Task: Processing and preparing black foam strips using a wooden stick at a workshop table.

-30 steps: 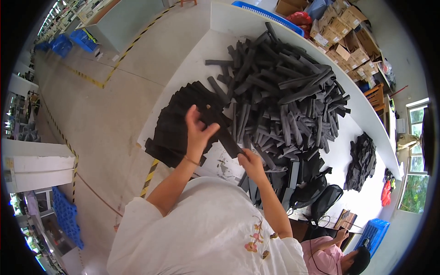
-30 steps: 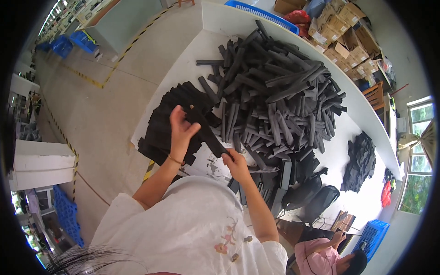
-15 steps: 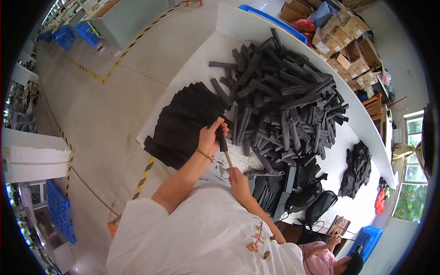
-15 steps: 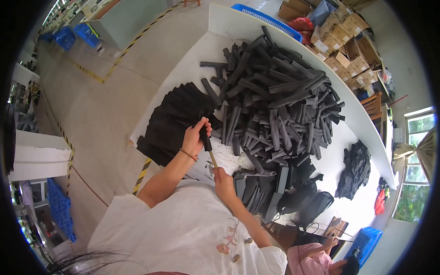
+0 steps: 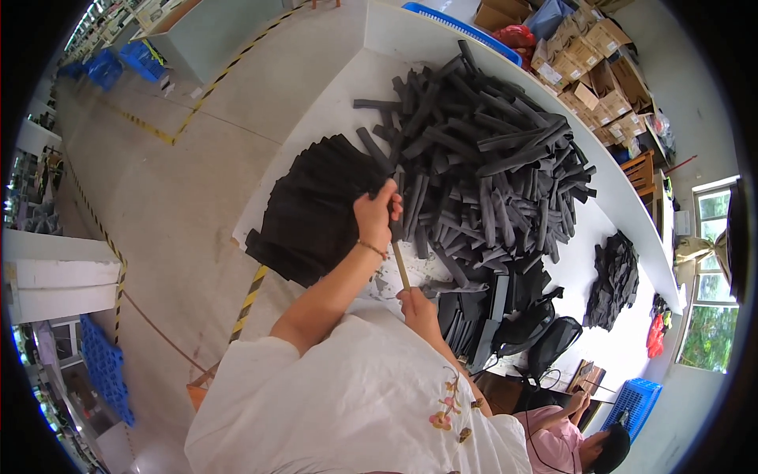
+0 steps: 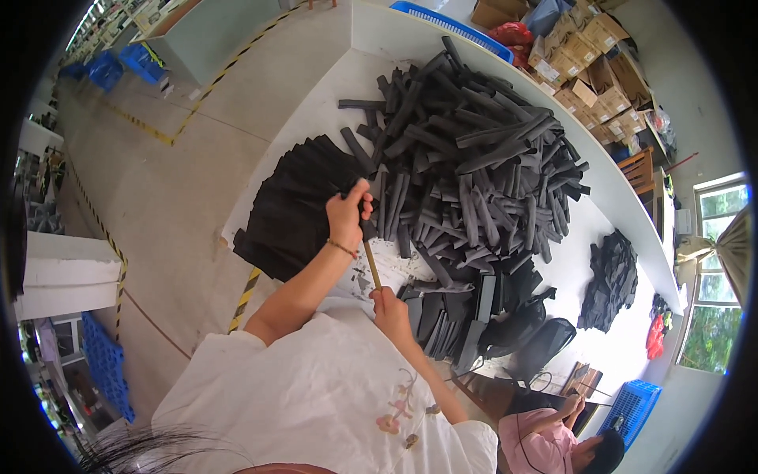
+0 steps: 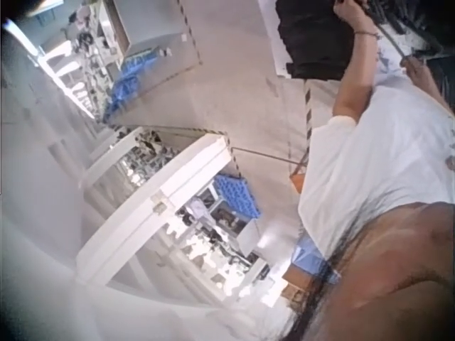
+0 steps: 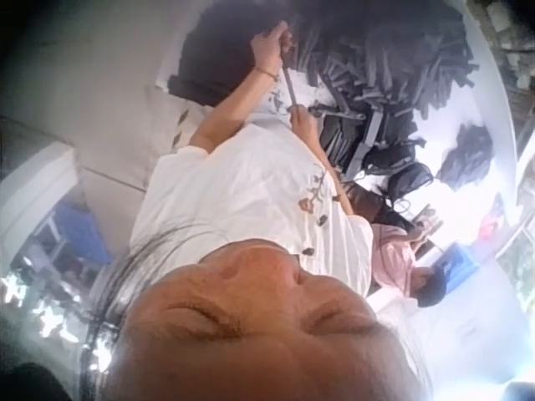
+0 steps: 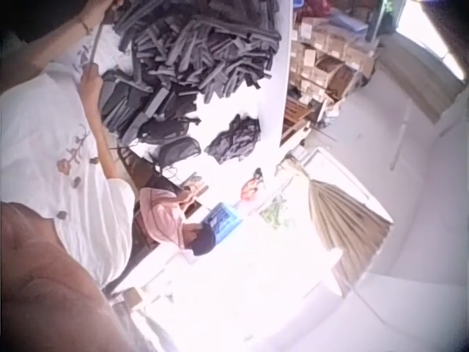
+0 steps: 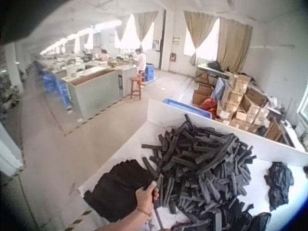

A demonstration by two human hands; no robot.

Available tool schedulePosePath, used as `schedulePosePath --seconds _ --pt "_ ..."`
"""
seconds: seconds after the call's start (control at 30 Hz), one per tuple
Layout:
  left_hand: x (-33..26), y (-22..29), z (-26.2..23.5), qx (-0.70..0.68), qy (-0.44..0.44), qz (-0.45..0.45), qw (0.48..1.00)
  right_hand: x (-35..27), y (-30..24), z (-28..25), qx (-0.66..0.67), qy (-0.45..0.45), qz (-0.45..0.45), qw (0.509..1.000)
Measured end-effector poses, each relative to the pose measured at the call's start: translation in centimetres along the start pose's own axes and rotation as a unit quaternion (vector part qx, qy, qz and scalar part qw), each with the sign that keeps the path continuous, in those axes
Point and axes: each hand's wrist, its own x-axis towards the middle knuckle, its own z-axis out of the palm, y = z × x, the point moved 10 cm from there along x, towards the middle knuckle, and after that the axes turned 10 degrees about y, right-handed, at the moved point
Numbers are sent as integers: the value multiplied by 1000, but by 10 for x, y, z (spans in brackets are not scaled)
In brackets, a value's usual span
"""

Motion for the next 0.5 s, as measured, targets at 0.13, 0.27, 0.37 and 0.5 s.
schedulePosePath --seconds 0.13,0.27,0.37,0.5 --pt "74 52 -26 -68 16 75 995 -21 0 0 -21 -66 -23 997" --pt "111 96 -42 -111 39 93 989 -26 -15 -12 -13 -105 -18 994" --pt "88 88 -64 -47 109 89 989 -12 -17 -24 -7 -90 -3 996" --pt "0 11 -21 73 -79 -173 979 -1 -16 -27 -15 -75 -7 997"
